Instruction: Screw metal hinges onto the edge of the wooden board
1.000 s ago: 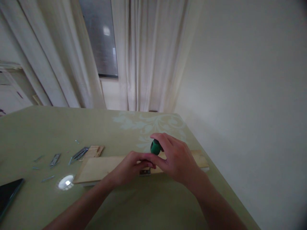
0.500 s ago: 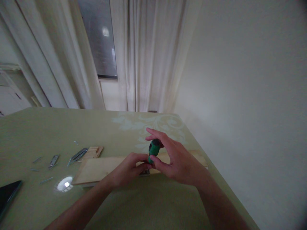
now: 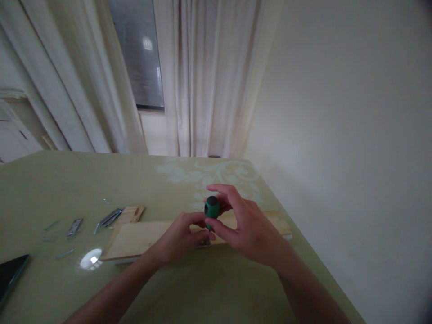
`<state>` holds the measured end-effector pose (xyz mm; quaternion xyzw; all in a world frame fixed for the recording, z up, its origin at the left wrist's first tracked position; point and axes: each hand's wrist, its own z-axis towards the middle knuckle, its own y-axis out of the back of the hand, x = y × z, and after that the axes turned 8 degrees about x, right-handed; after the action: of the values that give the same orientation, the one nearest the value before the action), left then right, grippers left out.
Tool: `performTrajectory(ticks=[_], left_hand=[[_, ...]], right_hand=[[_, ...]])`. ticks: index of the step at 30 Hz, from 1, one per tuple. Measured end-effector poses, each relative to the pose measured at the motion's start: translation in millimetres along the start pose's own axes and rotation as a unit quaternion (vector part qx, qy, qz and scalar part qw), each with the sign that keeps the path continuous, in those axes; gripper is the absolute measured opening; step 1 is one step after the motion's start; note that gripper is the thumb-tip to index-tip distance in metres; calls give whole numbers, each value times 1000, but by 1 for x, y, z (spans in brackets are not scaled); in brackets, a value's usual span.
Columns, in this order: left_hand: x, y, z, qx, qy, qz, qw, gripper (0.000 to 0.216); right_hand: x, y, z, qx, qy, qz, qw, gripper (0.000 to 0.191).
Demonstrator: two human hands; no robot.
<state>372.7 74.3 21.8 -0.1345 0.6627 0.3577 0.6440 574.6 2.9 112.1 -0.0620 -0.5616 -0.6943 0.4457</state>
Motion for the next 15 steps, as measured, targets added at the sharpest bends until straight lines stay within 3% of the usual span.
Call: performTrajectory(ticks=[4,9,12,15], left_hand=[[5,4,1,46,-20,8,999,24],[11,-4,3,-16,7,-31,999,21],[8,-5,2,-32,32,-22,999,17],[3,-2,0,5,23,-10,1000,16]], right_hand=[[0,0,1,-4,14,-21,1000,62],[-3,-7,6,-64,25,-68,995,51],[-2,-5,5,-42,26,-47,998,45],[1,-1,2,-9,24,-28,999,60]])
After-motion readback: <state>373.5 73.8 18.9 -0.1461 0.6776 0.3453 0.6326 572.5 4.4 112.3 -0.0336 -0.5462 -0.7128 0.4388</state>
